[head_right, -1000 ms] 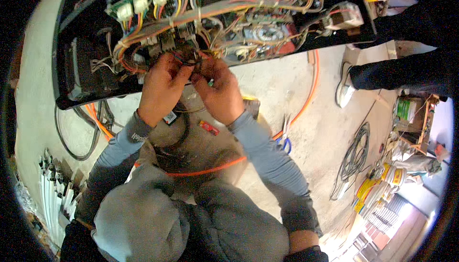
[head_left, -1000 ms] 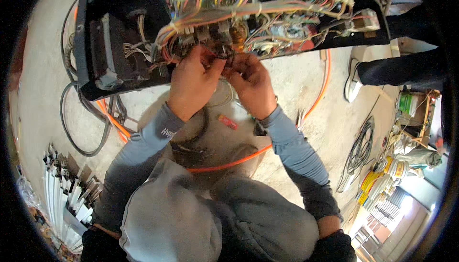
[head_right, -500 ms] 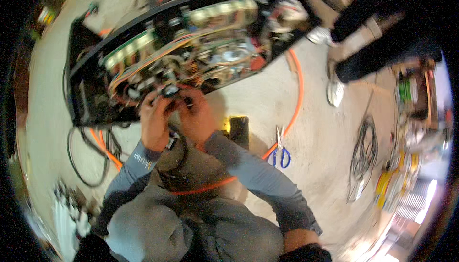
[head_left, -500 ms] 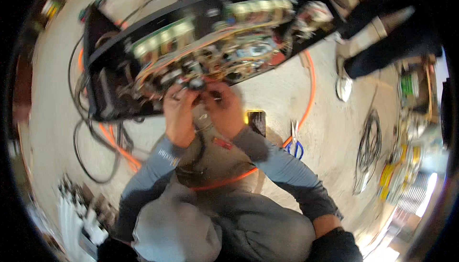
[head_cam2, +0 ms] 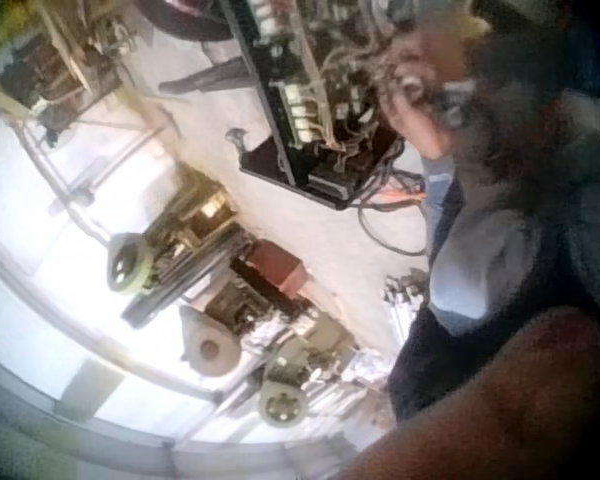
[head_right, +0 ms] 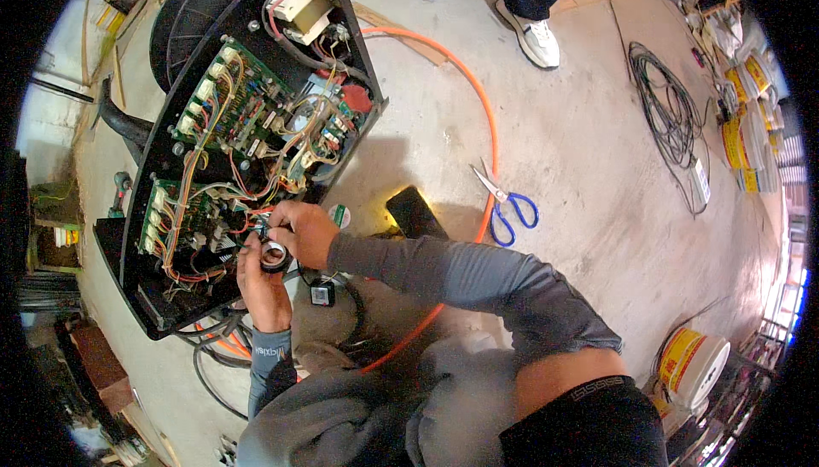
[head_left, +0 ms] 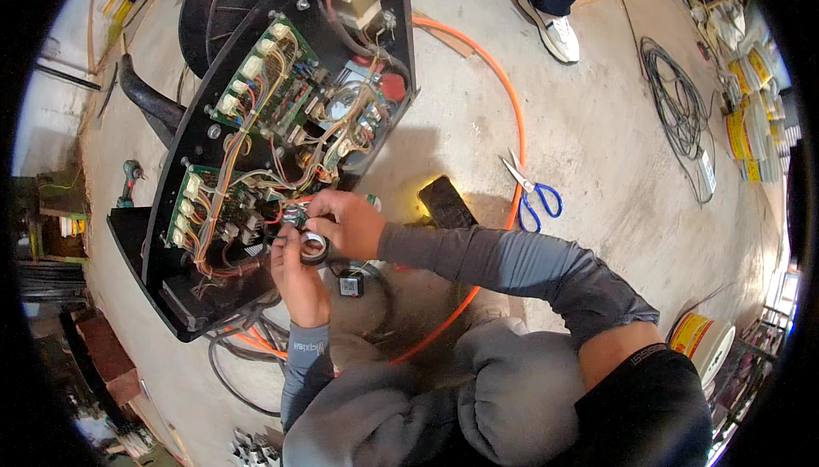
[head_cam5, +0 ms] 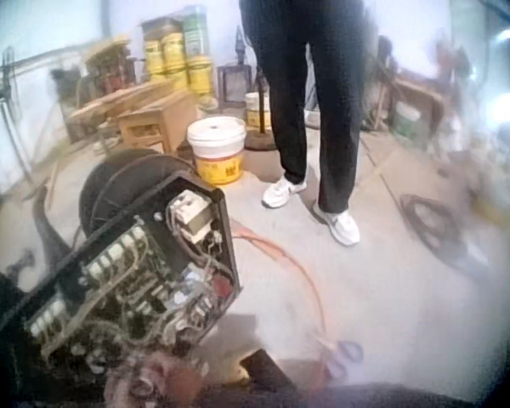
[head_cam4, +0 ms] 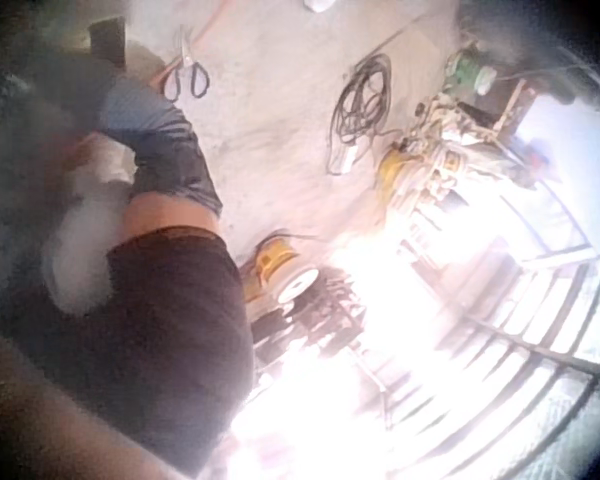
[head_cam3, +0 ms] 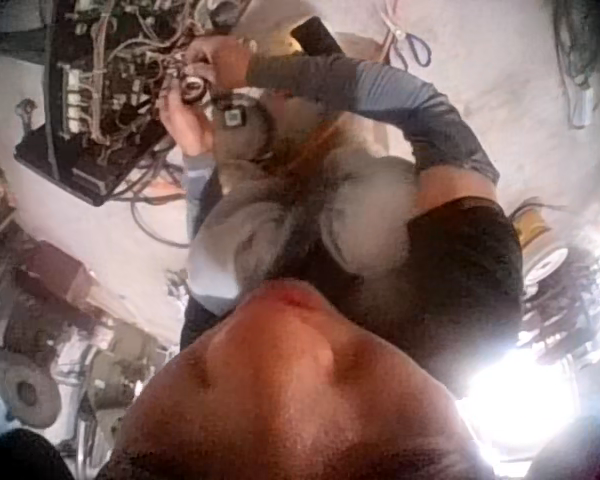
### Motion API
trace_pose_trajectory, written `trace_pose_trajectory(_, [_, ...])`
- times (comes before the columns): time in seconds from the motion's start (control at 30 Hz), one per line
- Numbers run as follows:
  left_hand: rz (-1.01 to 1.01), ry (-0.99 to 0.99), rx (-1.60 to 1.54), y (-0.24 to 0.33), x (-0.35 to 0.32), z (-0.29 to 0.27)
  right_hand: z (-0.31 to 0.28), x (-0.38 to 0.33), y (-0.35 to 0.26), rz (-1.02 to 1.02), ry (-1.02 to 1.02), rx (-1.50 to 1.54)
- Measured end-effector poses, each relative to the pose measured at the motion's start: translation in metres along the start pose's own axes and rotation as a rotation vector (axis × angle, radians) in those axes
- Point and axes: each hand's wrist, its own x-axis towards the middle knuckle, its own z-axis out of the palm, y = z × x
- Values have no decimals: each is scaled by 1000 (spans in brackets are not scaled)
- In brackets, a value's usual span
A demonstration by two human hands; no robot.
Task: The person sits on the floor and works on an open electronic device, stripping and twisting wires, using a lighter to heat wire ends, and applying heat shrink tubing. The person uses scissors to cut tubing and continues to connect and secure wires within the device.
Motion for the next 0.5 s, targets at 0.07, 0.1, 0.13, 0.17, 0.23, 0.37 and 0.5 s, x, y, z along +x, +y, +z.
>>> trace_pose_trajectory(0.07, [-56,-26,10,5,1,-3,-1,4,-1,39,-20,4])
trace_pose_trajectory(0.1, [-65,-51,0,1,3,-7,-2,4,0,54,-37,12])
trace_pose_trajectory(0.13, [-102,-53,-10,3,1,-9,-1,3,-1,74,-62,26])
trace_pose_trajectory(0.17, [-139,-53,-22,8,0,-8,-3,2,-5,106,-120,-21])
trace_pose_trajectory(0.23, [-148,-153,-15,6,5,-11,-10,5,9,20,-91,20])
trace_pose_trajectory(0.37, [-162,-203,213,7,9,-20,-7,-4,13,122,-128,369])
trace_pose_trajectory(0.5, [-189,-233,194,16,9,-27,-15,-11,-17,103,-160,137])
